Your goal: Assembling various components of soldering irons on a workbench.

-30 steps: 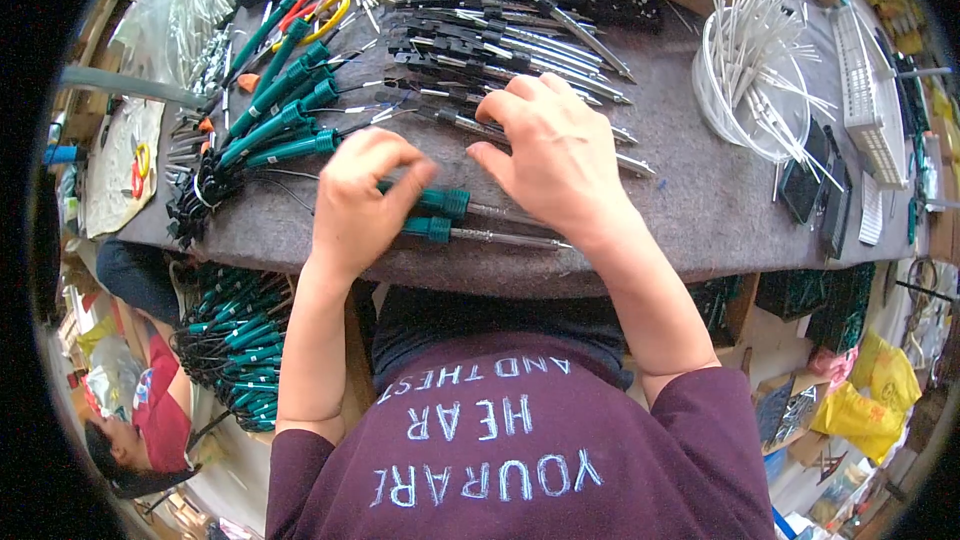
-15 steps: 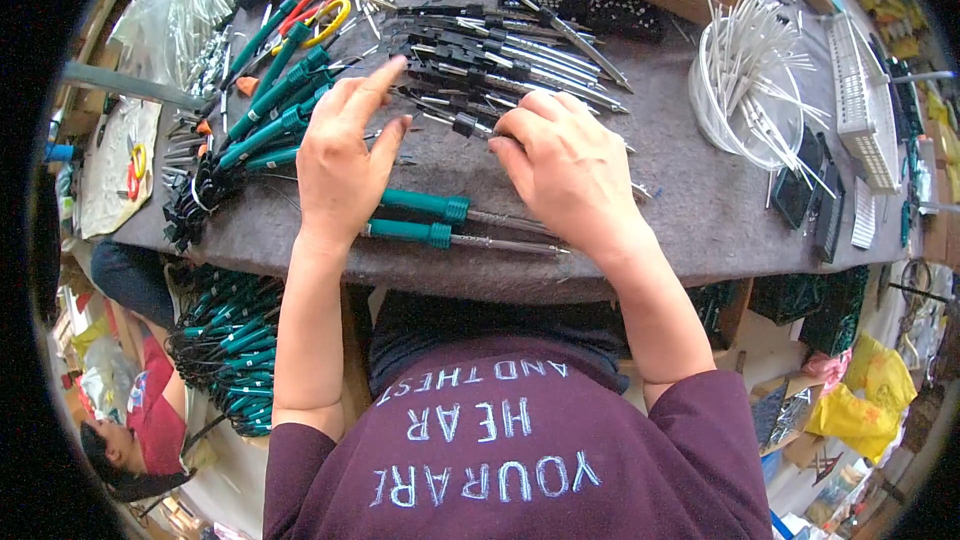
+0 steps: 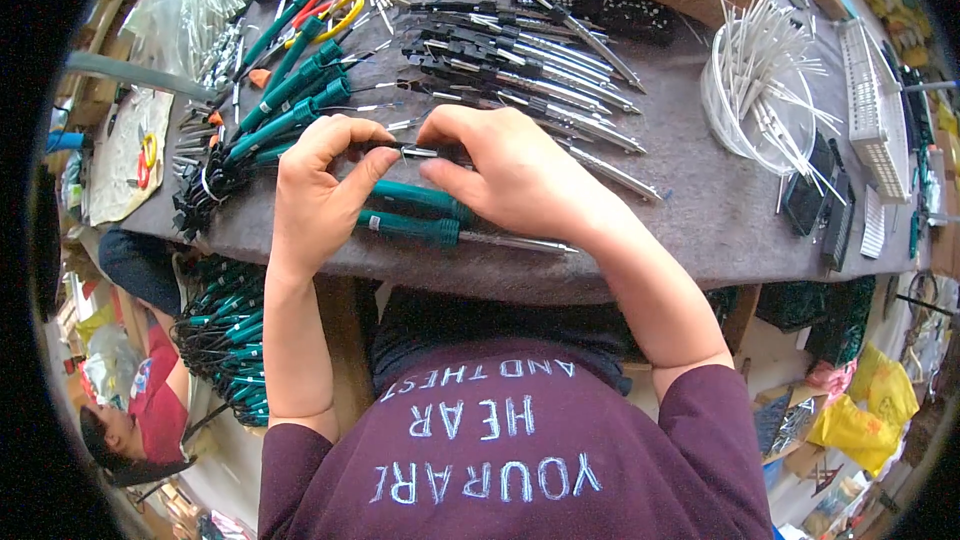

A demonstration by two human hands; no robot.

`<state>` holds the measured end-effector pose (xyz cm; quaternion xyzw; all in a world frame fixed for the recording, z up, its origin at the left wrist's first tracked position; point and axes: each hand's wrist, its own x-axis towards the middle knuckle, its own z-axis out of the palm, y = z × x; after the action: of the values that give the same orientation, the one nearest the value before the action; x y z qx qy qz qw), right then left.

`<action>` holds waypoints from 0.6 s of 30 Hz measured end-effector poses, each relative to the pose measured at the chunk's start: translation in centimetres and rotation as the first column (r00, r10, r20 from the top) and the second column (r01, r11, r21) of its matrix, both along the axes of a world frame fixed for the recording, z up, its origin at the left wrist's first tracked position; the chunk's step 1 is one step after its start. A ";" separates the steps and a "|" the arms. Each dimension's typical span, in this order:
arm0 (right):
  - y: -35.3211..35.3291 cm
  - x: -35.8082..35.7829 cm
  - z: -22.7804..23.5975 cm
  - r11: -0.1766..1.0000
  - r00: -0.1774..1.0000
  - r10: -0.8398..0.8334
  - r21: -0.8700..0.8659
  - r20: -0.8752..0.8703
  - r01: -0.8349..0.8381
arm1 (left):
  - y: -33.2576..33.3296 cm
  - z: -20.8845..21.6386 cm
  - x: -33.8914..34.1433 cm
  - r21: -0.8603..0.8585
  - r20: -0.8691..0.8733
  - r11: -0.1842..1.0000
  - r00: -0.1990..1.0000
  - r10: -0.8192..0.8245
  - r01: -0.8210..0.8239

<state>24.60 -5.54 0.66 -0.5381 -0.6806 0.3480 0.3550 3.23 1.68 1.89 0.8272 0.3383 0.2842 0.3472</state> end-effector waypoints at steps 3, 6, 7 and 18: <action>1.6 -0.7 -0.7 0.997 0.998 0.023 -0.075 -0.058 -0.028 | 0.3 0.2 0.0 0.321 -0.028 0.945 0.997 0.072 -0.059; 2.6 -1.0 -1.2 0.985 0.990 0.055 -0.157 -0.128 -0.075 | 0.8 0.1 -0.2 0.495 -0.112 0.869 0.993 0.039 0.022; 2.7 -1.1 -1.5 0.984 0.989 0.062 -0.156 -0.135 -0.083 | 1.0 0.0 -0.3 0.495 -0.118 0.869 0.992 0.046 0.019; 2.9 -1.5 -2.2 1.000 0.966 -0.015 -0.008 -0.259 0.013 | 0.7 -0.5 0.1 0.525 -0.038 0.851 0.999 0.013 0.009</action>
<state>23.11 -2.64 -1.53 -0.4938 -0.6236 0.4149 0.4417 3.34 2.37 1.35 0.8958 0.2556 0.3493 0.1008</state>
